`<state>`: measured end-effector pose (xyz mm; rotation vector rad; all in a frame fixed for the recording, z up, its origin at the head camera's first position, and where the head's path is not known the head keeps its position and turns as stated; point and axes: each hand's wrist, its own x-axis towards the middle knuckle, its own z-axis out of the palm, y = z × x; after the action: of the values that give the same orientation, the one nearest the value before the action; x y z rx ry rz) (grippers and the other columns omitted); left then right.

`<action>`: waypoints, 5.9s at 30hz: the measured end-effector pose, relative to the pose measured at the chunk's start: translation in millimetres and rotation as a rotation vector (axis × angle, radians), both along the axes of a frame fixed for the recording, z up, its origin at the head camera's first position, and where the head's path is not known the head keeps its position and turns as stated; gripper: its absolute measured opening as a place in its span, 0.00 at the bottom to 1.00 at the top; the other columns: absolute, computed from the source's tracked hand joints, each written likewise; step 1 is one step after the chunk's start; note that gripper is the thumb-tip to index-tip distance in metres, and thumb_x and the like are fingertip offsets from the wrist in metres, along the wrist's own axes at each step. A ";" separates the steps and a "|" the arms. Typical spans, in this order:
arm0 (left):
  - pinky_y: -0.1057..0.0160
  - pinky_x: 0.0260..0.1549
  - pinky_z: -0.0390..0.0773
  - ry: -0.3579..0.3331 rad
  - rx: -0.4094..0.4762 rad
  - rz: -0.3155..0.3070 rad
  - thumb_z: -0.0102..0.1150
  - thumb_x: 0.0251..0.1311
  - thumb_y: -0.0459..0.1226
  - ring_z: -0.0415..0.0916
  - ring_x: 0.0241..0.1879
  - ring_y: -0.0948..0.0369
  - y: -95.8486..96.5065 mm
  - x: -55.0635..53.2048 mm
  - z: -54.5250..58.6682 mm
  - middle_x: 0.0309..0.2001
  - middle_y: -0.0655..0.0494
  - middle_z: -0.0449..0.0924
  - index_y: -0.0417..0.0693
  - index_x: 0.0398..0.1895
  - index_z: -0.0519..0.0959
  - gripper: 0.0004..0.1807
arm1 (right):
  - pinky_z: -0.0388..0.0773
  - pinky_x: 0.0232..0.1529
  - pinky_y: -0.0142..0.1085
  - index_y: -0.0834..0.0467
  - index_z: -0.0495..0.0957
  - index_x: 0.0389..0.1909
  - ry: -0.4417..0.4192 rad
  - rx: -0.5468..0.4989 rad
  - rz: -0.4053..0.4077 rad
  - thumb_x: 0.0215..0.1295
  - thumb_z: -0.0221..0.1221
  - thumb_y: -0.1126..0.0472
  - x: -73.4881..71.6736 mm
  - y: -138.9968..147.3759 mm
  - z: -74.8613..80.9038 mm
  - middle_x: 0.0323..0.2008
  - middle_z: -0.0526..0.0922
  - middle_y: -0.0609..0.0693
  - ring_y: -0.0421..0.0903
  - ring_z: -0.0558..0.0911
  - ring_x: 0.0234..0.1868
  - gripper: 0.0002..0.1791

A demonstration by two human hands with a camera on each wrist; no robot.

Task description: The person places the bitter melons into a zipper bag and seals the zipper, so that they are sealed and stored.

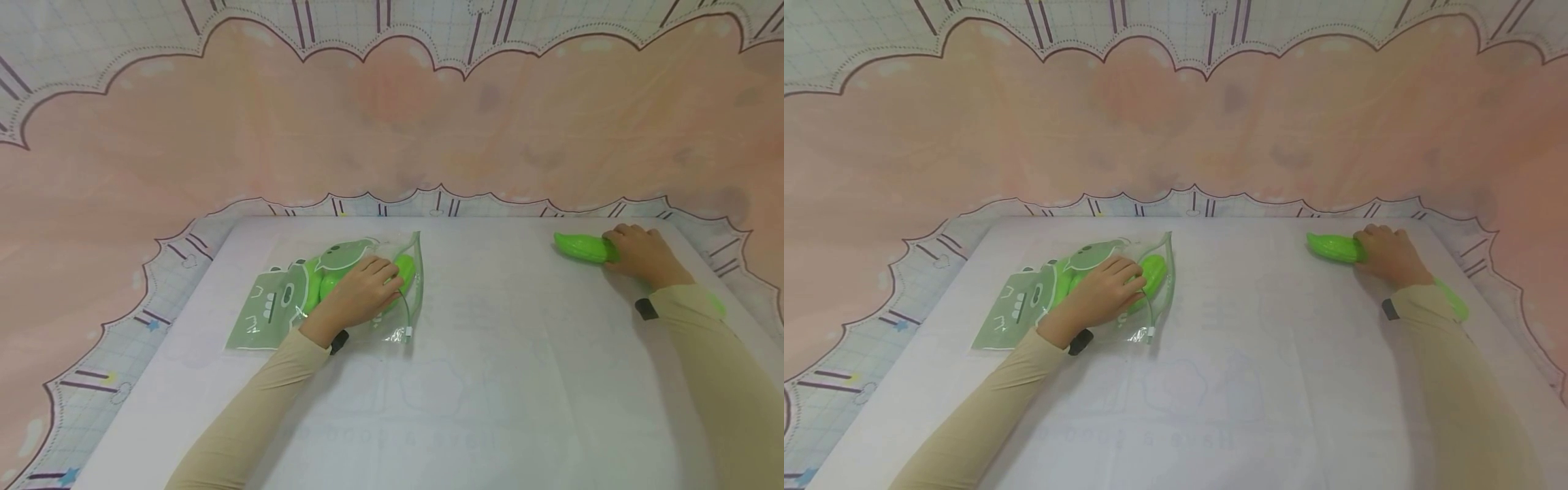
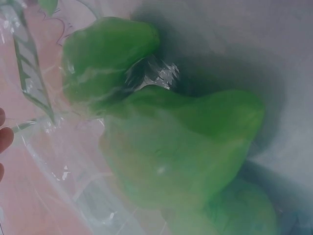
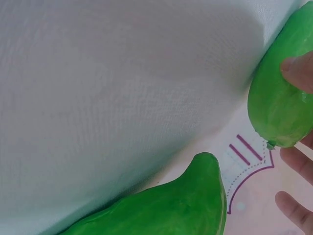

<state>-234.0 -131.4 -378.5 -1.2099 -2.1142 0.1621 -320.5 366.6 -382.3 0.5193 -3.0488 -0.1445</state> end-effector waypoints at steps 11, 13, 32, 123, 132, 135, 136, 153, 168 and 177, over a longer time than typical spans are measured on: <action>0.62 0.48 0.75 -0.008 0.006 0.000 0.67 0.51 0.40 0.77 0.41 0.57 0.7 -0.2 -0.5 0.36 0.55 0.79 0.48 0.33 0.77 0.10 | 0.69 0.44 0.60 0.72 0.71 0.50 0.006 0.000 0.036 0.48 0.65 0.61 -1.5 1.6 -3.9 0.45 0.75 0.69 0.65 0.74 0.46 0.29; 0.61 0.48 0.75 -0.008 0.008 -0.003 0.67 0.51 0.40 0.77 0.41 0.56 0.7 0.0 -0.5 0.36 0.55 0.79 0.48 0.33 0.77 0.10 | 0.70 0.45 0.60 0.72 0.70 0.50 0.002 0.003 0.033 0.49 0.65 0.61 -2.3 1.7 -4.8 0.45 0.75 0.69 0.64 0.74 0.45 0.29; 0.61 0.47 0.74 0.006 0.000 -0.011 0.66 0.52 0.40 0.77 0.41 0.56 0.2 -1.7 -2.1 0.36 0.54 0.79 0.48 0.33 0.77 0.09 | 0.69 0.45 0.59 0.71 0.70 0.50 0.050 -0.001 0.053 0.48 0.67 0.61 -1.4 4.3 -10.5 0.44 0.76 0.68 0.63 0.75 0.45 0.29; 0.61 0.47 0.75 -0.016 -0.014 0.038 0.63 0.55 0.41 0.77 0.42 0.56 2.2 3.8 1.9 0.37 0.53 0.80 0.47 0.34 0.78 0.08 | 0.75 0.46 0.50 0.66 0.75 0.44 0.476 -0.257 0.683 0.35 0.75 0.68 44.1 -146.6 25.3 0.40 0.80 0.60 0.57 0.78 0.43 0.30; 0.61 0.48 0.75 -0.030 -0.003 0.032 0.64 0.54 0.40 0.78 0.41 0.56 3.0 5.8 3.5 0.37 0.53 0.80 0.47 0.33 0.78 0.08 | 0.76 0.46 0.48 0.64 0.75 0.41 0.469 -0.232 0.766 0.35 0.75 0.67 46.4 -172.3 24.0 0.38 0.81 0.57 0.54 0.80 0.42 0.28; 0.61 0.48 0.75 -0.033 0.001 0.028 0.65 0.54 0.40 0.77 0.41 0.56 3.1 5.9 3.9 0.37 0.53 0.80 0.46 0.33 0.78 0.09 | 0.76 0.47 0.48 0.64 0.75 0.41 0.456 -0.214 0.770 0.35 0.75 0.66 46.9 -177.8 23.1 0.39 0.81 0.57 0.53 0.79 0.43 0.28; 0.60 0.48 0.76 -0.035 0.001 0.027 0.65 0.54 0.40 0.77 0.41 0.56 3.0 5.9 4.0 0.37 0.53 0.80 0.46 0.33 0.78 0.09 | 0.76 0.47 0.48 0.64 0.76 0.41 0.453 -0.210 0.772 0.35 0.75 0.66 47.1 -179.2 22.8 0.39 0.81 0.57 0.53 0.79 0.43 0.28; 0.61 0.48 0.76 -0.037 -0.001 0.033 0.64 0.54 0.40 0.78 0.41 0.56 2.7 6.1 3.7 0.37 0.53 0.80 0.47 0.33 0.78 0.08 | 0.76 0.47 0.48 0.64 0.78 0.40 0.453 -0.188 0.834 0.38 0.74 0.64 45.7 -199.5 17.3 0.38 0.82 0.56 0.53 0.80 0.43 0.24; 0.61 0.48 0.76 -0.034 0.006 0.027 0.65 0.54 0.40 0.77 0.41 0.56 2.8 6.1 4.8 0.37 0.53 0.79 0.47 0.32 0.77 0.08 | 0.77 0.47 0.45 0.63 0.79 0.42 0.413 -0.145 0.816 0.41 0.73 0.62 47.1 -211.1 15.8 0.39 0.83 0.55 0.52 0.80 0.43 0.24; 0.62 0.47 0.76 -0.019 0.011 0.020 0.66 0.53 0.40 0.77 0.41 0.56 2.8 6.7 4.6 0.37 0.53 0.79 0.47 0.32 0.77 0.09 | 0.78 0.46 0.45 0.63 0.79 0.42 0.425 -0.156 0.828 0.42 0.73 0.62 44.1 -213.8 10.7 0.39 0.83 0.54 0.51 0.80 0.42 0.23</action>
<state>-227.3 -128.6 -373.8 -1.1888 -2.1416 0.1475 -276.3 152.9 -371.7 1.4431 -2.1993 0.0192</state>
